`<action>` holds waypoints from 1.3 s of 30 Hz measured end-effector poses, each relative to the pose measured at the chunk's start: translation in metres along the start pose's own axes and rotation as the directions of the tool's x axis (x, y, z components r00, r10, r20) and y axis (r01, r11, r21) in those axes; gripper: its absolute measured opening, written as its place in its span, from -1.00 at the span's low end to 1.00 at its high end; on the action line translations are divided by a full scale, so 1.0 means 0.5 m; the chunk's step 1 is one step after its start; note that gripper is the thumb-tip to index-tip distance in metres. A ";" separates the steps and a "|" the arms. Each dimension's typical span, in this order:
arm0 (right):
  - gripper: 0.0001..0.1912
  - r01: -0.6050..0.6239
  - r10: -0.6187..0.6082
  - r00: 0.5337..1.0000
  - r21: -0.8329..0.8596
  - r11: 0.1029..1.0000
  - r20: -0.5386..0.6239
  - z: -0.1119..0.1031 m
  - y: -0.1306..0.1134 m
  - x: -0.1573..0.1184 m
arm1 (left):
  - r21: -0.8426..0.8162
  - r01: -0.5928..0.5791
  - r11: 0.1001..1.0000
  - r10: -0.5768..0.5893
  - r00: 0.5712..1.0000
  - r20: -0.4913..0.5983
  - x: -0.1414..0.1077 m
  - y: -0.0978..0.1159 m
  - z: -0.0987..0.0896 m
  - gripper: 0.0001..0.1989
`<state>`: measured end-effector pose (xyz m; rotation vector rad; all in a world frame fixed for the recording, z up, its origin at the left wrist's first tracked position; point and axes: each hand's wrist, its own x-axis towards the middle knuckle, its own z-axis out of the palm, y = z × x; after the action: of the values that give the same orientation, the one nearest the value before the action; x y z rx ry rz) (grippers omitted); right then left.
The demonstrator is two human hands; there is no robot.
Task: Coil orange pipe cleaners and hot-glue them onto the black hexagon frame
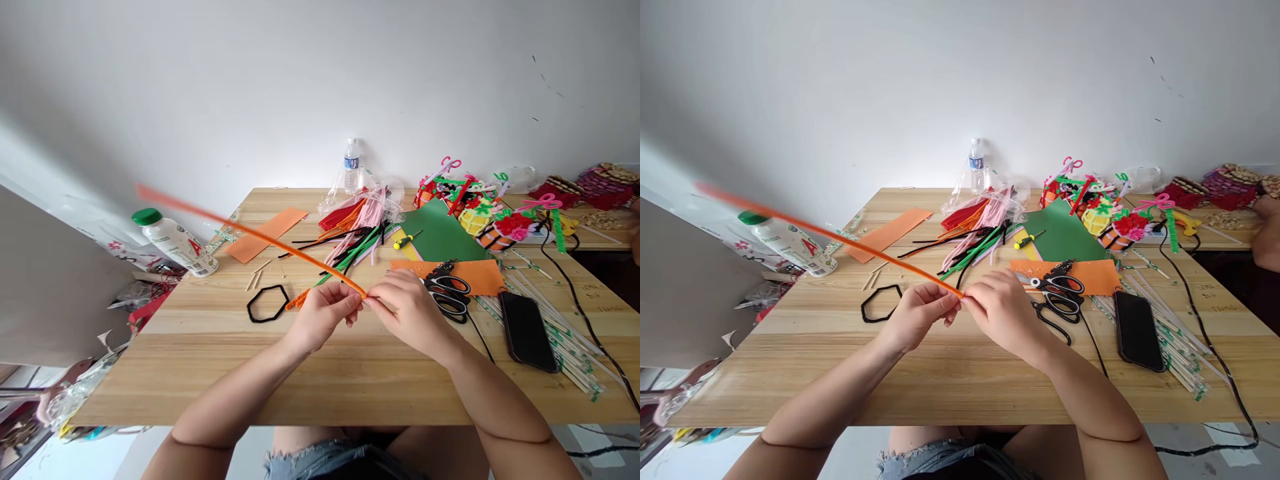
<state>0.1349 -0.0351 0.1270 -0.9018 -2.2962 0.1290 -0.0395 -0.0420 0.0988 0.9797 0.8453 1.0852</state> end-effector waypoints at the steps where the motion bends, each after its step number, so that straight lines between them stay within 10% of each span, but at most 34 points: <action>1: -0.86 -0.038 0.036 0.999 0.068 0.997 0.029 0.001 -0.001 -0.001 | 0.015 0.001 1.000 -0.001 1.000 -0.012 0.000 0.000 0.000 -0.65; 7: -0.70 -0.448 0.373 0.892 0.387 0.806 0.255 0.010 0.010 0.005 | 0.061 -0.023 0.998 0.025 0.999 -0.032 0.000 0.000 0.001 -0.62; 11: -0.65 -0.658 0.387 0.753 0.623 0.423 0.532 0.017 0.034 0.010 | 0.195 -0.222 0.955 0.215 0.975 0.056 -0.006 -0.006 -0.001 -0.71; 14: -0.63 -0.667 0.322 0.738 0.715 0.209 0.593 0.020 0.040 0.012 | 0.277 -0.442 0.853 0.418 0.897 0.144 -0.008 -0.011 -0.005 -0.79; 17: -0.64 -0.620 0.353 0.771 0.751 0.227 0.530 0.018 0.032 0.011 | 0.292 -0.520 0.803 0.495 0.854 0.158 -0.006 -0.008 -0.009 -0.82; 22: -0.73 -0.407 0.372 0.906 0.648 0.644 0.200 0.008 0.005 0.006 | 0.160 -0.337 0.928 0.317 0.938 0.138 -0.007 0.005 -0.007 -0.77; 25: -0.77 -0.311 0.316 0.944 0.596 0.741 0.100 0.008 -0.003 0.005 | 0.200 -0.332 0.922 0.325 0.943 0.071 -0.007 0.003 -0.005 -0.77; 28: -0.76 -0.444 0.378 0.890 0.681 0.583 0.257 0.011 0.002 0.007 | 0.336 -0.475 0.813 0.466 0.877 0.113 -0.008 0.002 -0.008 -0.83; 34: -0.71 -0.723 0.254 0.646 0.684 -0.098 0.719 0.019 0.020 0.014 | 0.487 -0.710 0.508 0.601 0.697 0.391 -0.007 0.021 -0.022 -0.88; 37: -0.71 -0.675 0.275 0.674 0.723 -0.147 0.686 0.025 0.020 0.012 | 0.459 -0.708 0.537 0.593 0.703 0.391 -0.003 0.021 -0.027 -0.87; 39: -0.73 -0.610 0.331 0.742 0.792 -0.028 0.583 0.027 0.018 0.009 | 0.411 -0.605 0.682 0.532 0.796 0.289 -0.002 0.017 -0.027 -0.83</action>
<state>0.1294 -0.0236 0.1164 -0.8476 -1.2858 1.9294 -0.0547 -0.0385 0.1023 1.8259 0.7126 1.3309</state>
